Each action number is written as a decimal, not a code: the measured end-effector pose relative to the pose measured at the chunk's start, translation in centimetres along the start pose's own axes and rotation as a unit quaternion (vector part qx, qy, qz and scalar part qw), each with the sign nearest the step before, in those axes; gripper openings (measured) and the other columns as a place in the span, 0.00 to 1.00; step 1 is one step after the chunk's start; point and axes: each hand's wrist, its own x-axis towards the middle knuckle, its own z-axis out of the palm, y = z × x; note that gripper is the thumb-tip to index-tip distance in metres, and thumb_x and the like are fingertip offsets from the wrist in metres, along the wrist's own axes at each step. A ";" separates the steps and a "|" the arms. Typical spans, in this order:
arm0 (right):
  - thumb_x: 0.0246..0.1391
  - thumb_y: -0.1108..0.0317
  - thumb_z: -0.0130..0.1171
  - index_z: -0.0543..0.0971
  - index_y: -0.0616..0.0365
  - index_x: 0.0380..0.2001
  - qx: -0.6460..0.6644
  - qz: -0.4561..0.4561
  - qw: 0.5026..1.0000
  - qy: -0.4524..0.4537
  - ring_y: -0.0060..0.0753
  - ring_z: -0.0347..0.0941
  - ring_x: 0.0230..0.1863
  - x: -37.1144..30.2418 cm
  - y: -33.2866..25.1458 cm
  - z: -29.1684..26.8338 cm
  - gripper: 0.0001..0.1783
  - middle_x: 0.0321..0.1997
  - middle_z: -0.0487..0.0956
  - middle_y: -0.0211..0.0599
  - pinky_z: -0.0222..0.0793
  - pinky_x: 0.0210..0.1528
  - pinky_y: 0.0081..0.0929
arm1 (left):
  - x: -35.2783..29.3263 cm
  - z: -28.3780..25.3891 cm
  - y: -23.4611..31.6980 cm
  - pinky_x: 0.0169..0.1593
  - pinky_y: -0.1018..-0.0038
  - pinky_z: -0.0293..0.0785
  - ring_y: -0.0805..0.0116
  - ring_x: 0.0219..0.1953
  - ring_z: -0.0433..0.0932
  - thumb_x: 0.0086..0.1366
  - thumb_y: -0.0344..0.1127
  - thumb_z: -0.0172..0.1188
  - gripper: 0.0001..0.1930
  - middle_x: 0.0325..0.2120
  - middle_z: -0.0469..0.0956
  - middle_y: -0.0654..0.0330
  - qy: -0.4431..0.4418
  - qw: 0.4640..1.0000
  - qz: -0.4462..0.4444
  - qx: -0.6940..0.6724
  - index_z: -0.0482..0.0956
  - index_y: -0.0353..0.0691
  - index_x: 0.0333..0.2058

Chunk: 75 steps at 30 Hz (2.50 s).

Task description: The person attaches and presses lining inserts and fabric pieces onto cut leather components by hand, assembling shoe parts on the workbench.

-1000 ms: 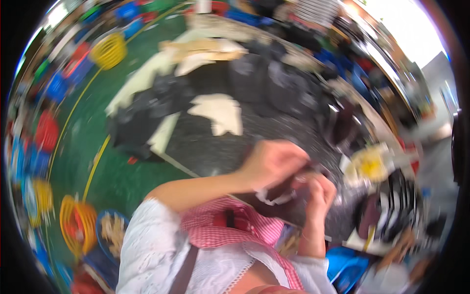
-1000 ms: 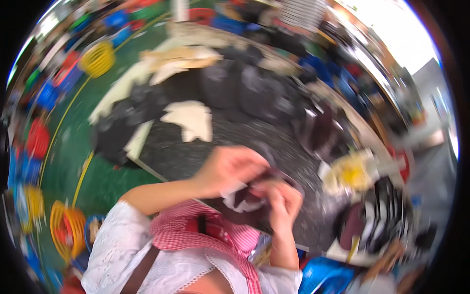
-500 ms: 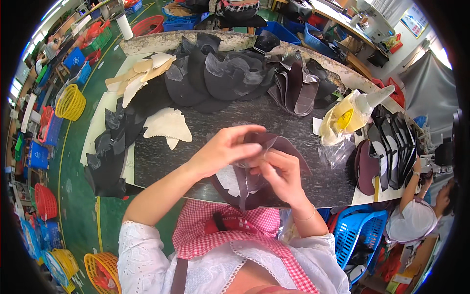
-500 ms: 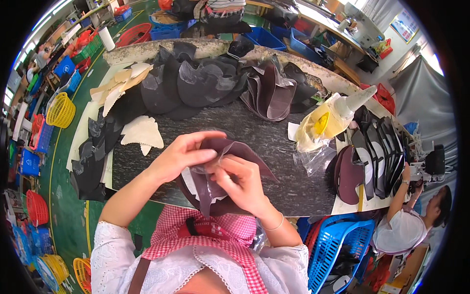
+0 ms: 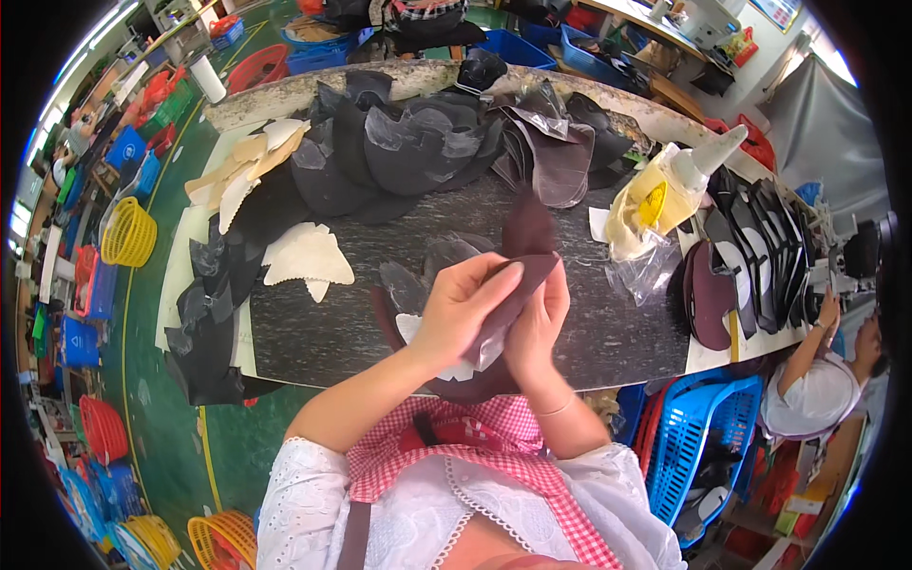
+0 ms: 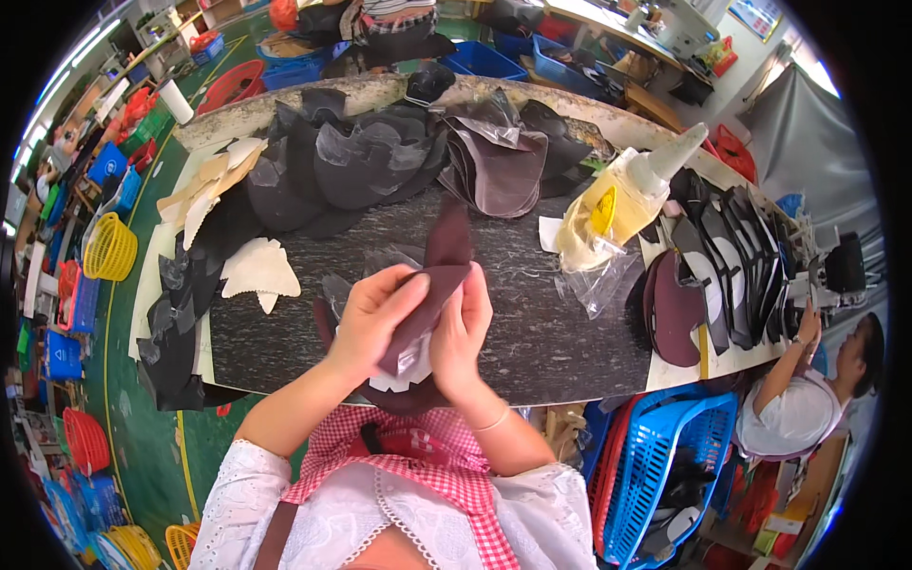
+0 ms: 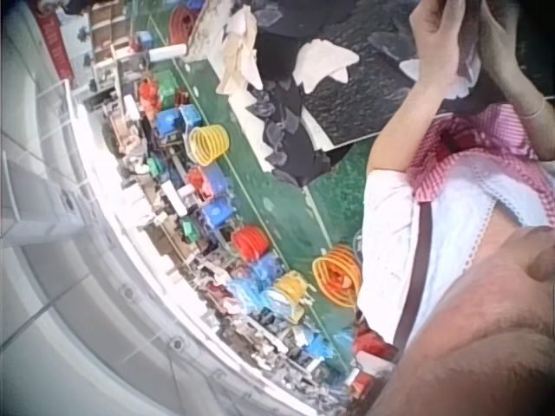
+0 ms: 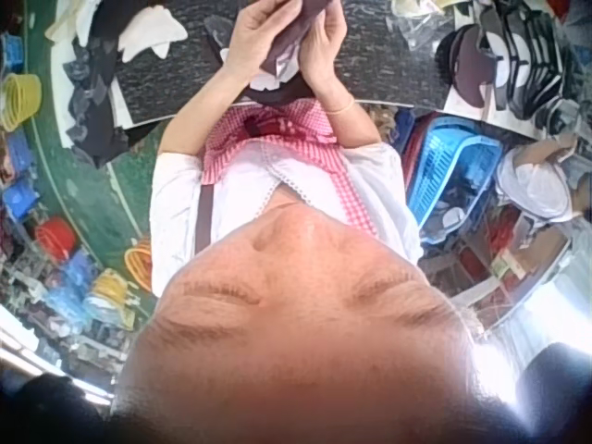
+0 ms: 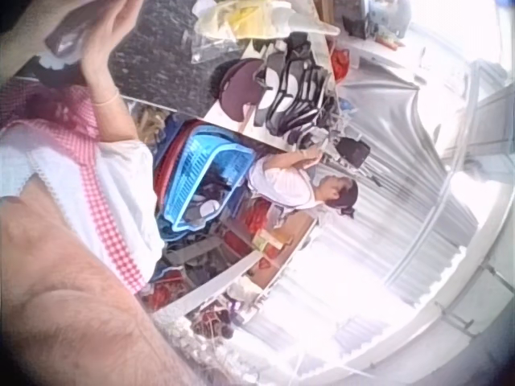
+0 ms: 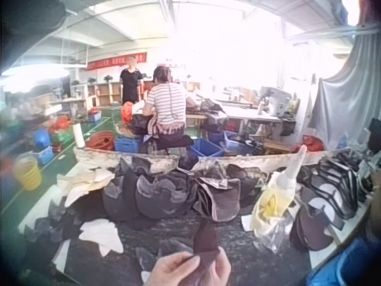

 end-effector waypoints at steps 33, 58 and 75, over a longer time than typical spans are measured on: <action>0.54 0.66 0.65 0.78 0.61 0.30 -0.292 0.125 0.854 -0.412 0.25 0.77 0.22 -6.7 -4.9 0.3 0.09 0.23 0.79 0.34 0.71 0.24 0.22 | -2.4 -6.2 5.5 0.35 0.82 0.75 0.80 0.31 0.80 0.70 0.45 0.53 0.18 0.32 0.82 0.63 0.035 0.989 -0.071 0.122 0.79 0.33 0.41; 0.60 0.57 0.54 0.60 0.63 0.62 0.057 0.504 0.836 -0.208 0.37 0.67 0.60 -5.5 -7.9 -3.0 0.33 0.61 0.68 0.45 0.60 0.64 0.36 | -7.1 -10.2 1.9 0.46 0.76 0.73 0.72 0.43 0.77 0.51 0.15 0.66 0.33 0.40 0.78 0.58 -0.213 0.952 -0.222 0.003 0.65 0.34 0.56; 0.52 0.73 0.61 0.73 0.58 0.50 -0.534 0.018 0.818 -0.213 0.49 0.78 0.39 1.9 -1.7 -6.2 0.20 0.43 0.79 0.45 0.76 0.38 0.36 | 1.4 -10.8 2.5 0.32 0.85 0.69 0.85 0.27 0.69 0.54 0.21 0.64 0.25 0.33 0.71 0.65 -0.155 0.899 -0.113 0.395 0.74 0.37 0.53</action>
